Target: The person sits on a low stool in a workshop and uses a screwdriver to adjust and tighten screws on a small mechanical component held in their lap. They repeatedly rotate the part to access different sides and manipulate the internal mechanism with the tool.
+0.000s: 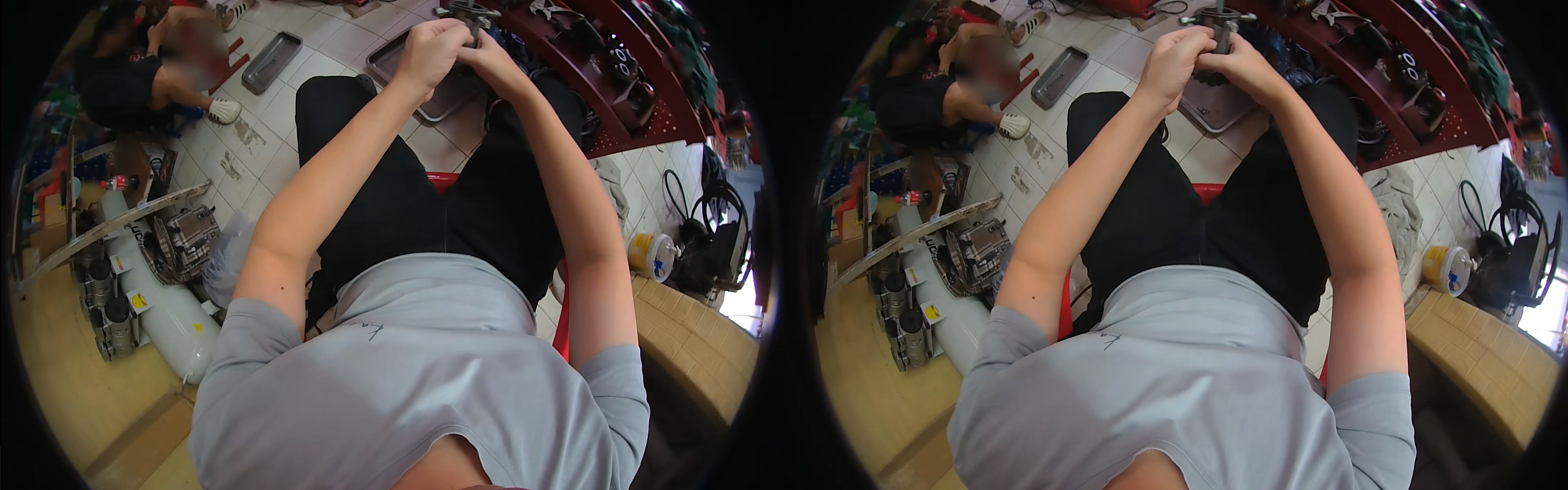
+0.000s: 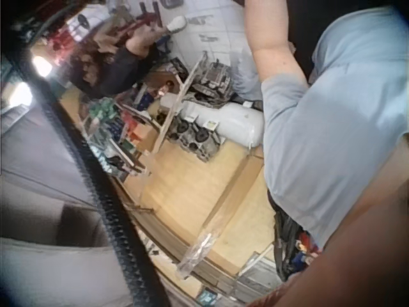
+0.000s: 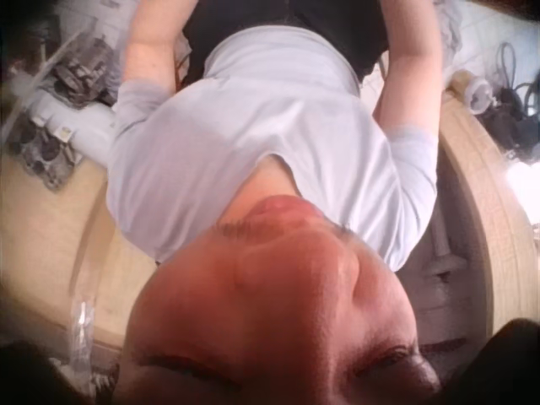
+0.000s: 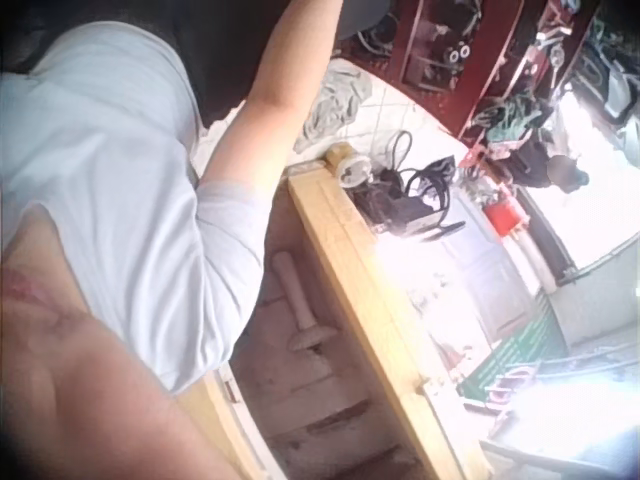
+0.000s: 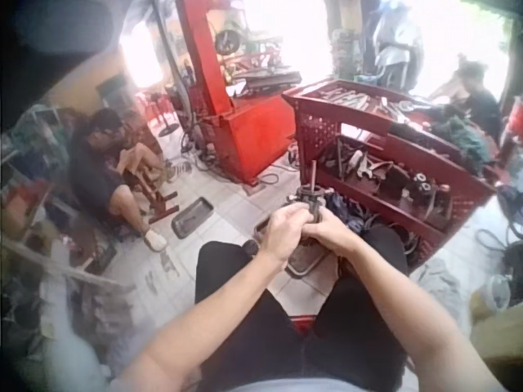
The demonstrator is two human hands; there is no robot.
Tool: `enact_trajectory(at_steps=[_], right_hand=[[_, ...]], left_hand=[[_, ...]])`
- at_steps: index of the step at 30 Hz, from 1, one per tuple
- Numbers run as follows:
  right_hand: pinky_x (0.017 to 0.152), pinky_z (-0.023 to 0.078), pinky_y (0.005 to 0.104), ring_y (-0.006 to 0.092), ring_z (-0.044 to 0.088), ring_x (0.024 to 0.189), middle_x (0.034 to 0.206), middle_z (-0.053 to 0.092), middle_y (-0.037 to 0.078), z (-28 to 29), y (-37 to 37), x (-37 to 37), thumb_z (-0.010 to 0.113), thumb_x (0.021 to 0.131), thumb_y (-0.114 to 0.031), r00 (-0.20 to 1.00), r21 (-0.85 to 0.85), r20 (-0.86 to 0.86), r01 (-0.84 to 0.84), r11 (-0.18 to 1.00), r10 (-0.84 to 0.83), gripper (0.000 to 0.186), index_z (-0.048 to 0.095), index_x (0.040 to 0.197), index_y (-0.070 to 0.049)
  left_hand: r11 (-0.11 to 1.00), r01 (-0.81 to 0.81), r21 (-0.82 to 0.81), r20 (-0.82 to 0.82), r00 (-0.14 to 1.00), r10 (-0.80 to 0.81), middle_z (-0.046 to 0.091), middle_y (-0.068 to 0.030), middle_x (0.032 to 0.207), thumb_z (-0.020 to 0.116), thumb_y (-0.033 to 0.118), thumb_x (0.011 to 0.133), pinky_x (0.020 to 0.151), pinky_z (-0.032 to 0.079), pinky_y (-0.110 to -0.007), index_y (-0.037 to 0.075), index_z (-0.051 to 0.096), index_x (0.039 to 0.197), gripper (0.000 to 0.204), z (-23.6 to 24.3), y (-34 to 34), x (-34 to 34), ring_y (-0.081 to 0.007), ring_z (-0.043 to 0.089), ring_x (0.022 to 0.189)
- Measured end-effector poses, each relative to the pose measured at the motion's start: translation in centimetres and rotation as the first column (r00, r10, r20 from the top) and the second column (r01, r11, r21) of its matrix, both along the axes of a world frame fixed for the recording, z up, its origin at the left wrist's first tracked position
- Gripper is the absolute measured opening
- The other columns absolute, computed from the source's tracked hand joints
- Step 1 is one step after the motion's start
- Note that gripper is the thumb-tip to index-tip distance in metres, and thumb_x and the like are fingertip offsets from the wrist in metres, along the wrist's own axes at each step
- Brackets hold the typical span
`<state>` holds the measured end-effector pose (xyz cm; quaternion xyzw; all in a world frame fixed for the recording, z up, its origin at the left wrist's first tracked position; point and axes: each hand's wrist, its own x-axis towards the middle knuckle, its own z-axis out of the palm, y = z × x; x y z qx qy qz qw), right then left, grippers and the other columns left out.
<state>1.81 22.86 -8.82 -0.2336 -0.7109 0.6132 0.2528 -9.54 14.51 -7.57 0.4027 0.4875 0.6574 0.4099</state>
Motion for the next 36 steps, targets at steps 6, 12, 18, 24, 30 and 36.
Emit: enact_trajectory(at_steps=[6,12,18,24,30,36], right_hand=[[0.073,0.045,0.0253,0.0087,0.055,0.079,0.086,0.062,0.000,-3.6,5.3,-2.1,0.067,0.078,-0.025,0.997,-0.153,0.052,0.068,0.986,-0.060,0.027,0.065,0.095,-0.004],[0.068,0.045,0.0267,0.0116,0.055,0.072,0.080,0.063,0.002,-9.4,10.7,-5.0,0.065,0.075,-0.024,0.962,-0.223,0.271,0.086,0.971,-0.023,0.029,0.066,0.092,0.000],[0.066,0.045,0.0299,0.0148,0.056,0.069,0.075,0.061,0.005,-13.8,13.3,-5.0,0.065,0.070,-0.017,0.847,-0.247,0.530,0.104,0.964,0.045,0.023,0.061,0.082,0.002],[0.069,0.049,0.0276,0.0129,0.059,0.078,0.089,0.062,0.004,-12.4,14.1,-4.4,0.065,0.072,-0.004,0.873,-0.449,0.486,0.201,0.870,0.049,0.032,0.060,0.103,-0.001],[0.078,0.048,0.0279,0.0144,0.058,0.091,0.097,0.059,0.007,-10.8,14.4,-5.3,0.066,0.067,-0.001,0.855,-0.447,0.495,0.097,0.889,0.155,0.055,0.052,0.120,0.002],[0.070,0.049,0.0230,0.0117,0.060,0.084,0.096,0.061,0.009,-10.4,14.8,-6.6,0.064,0.070,0.013,0.862,-0.468,0.468,0.055,0.882,0.195,0.051,0.052,0.119,0.003]], left_hand=[[0.984,-0.025,-0.175,-0.047,0.999,0.017,0.062,0.0012,0.075,0.060,0.017,0.083,0.065,0.040,-0.020,0.000,0.070,0.081,0.019,-1.1,5.0,-1.7,-0.0058,0.053,0.071],[0.900,-0.166,-0.403,-0.296,0.954,0.044,0.068,-0.0039,0.080,0.067,0.030,0.083,0.066,0.045,-0.024,0.000,0.071,0.084,0.030,-8.4,9.1,-7.5,-0.0075,0.057,0.074],[0.320,-0.358,-0.877,-0.456,0.828,-0.325,0.071,-0.0125,0.095,0.076,0.044,0.073,0.081,0.052,-0.038,0.009,0.072,0.089,0.039,-26.6,8.7,-14.8,-0.0273,0.067,0.093],[0.321,-0.407,-0.855,-0.518,0.705,-0.485,0.067,-0.0094,0.105,0.076,0.029,0.073,0.094,0.043,-0.043,0.014,0.071,0.098,0.030,-38.7,11.5,-12.1,-0.0269,0.059,0.108],[0.566,-0.667,-0.484,-0.875,0.347,-0.339,0.057,-0.0060,0.098,0.081,0.034,0.058,0.091,0.034,-0.043,0.010,0.066,0.088,0.041,-47.0,12.2,-11.6,-0.0264,0.048,0.104],[0.629,-0.567,-0.532,-0.844,0.297,-0.446,0.055,-0.0055,0.096,0.081,0.038,0.056,0.088,0.033,-0.041,0.012,0.066,0.084,0.041,-48.7,13.1,-13.0,-0.0250,0.045,0.103]])
